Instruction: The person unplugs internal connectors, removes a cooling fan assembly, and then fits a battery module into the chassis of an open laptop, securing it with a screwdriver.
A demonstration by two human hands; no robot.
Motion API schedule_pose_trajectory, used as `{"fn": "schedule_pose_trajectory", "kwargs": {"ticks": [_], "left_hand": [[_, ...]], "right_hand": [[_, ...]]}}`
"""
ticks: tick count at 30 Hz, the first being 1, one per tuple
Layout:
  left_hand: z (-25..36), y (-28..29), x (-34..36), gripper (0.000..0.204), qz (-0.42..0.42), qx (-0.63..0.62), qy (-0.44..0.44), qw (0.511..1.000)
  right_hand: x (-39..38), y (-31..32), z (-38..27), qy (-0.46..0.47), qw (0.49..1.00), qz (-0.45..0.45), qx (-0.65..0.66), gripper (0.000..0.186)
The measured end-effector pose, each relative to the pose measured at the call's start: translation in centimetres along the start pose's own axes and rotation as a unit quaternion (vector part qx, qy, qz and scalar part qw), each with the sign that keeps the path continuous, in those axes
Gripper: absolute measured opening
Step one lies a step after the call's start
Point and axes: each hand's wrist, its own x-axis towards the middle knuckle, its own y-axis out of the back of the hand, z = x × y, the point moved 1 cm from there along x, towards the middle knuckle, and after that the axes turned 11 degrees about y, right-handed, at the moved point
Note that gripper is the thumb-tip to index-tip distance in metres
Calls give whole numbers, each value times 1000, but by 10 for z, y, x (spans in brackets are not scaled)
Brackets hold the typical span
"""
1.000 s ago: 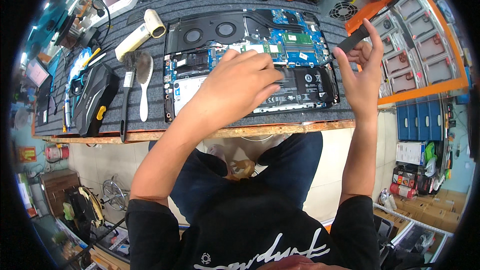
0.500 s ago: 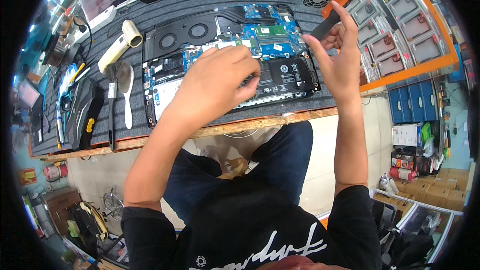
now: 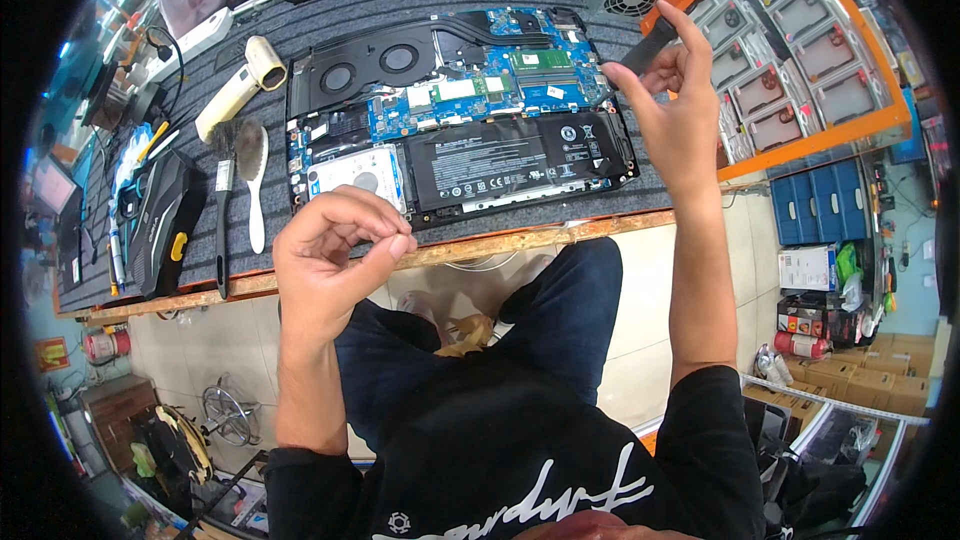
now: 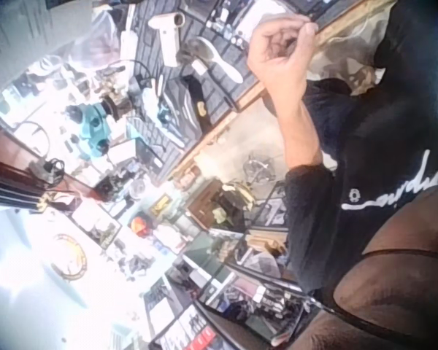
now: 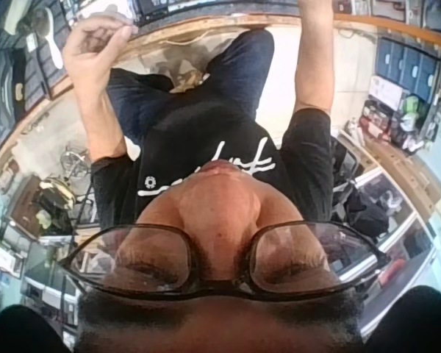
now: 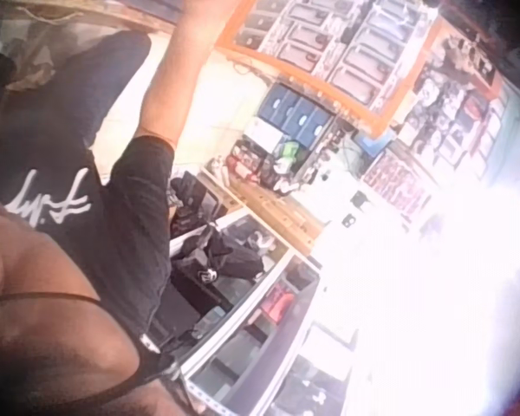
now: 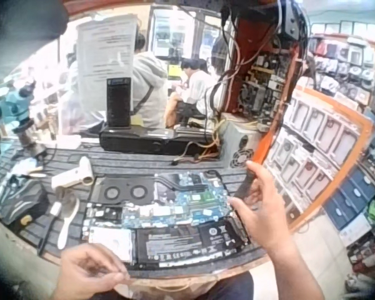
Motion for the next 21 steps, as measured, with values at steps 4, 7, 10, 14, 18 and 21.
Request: {"fn": "schedule_pose_trajectory", "kwargs": {"ticks": [4,7,10,14,18,21], "left_hand": [[-2,5,-10,16,43,-61,67,995],[-8,11,-13,12,39,-89,64,993],[-8,16,-15,10,33,-109,52,992],[-8,21,-18,9,25,-114,50,992],[-7,18,-18,10,34,-113,50,992],[-9,17,-19,10,45,-118,48,991]], "right_hand": [[0,-8,3,1,993,43,114,79],[-1,-2,-4,-12,1000,5,-20,82],[-2,-5,-2,76,990,28,-116,82],[-2,-7,-6,1,995,28,92,81],[-5,-8,3,19,999,36,-30,81],[-5,-6,2,22,999,28,6,81]]}}
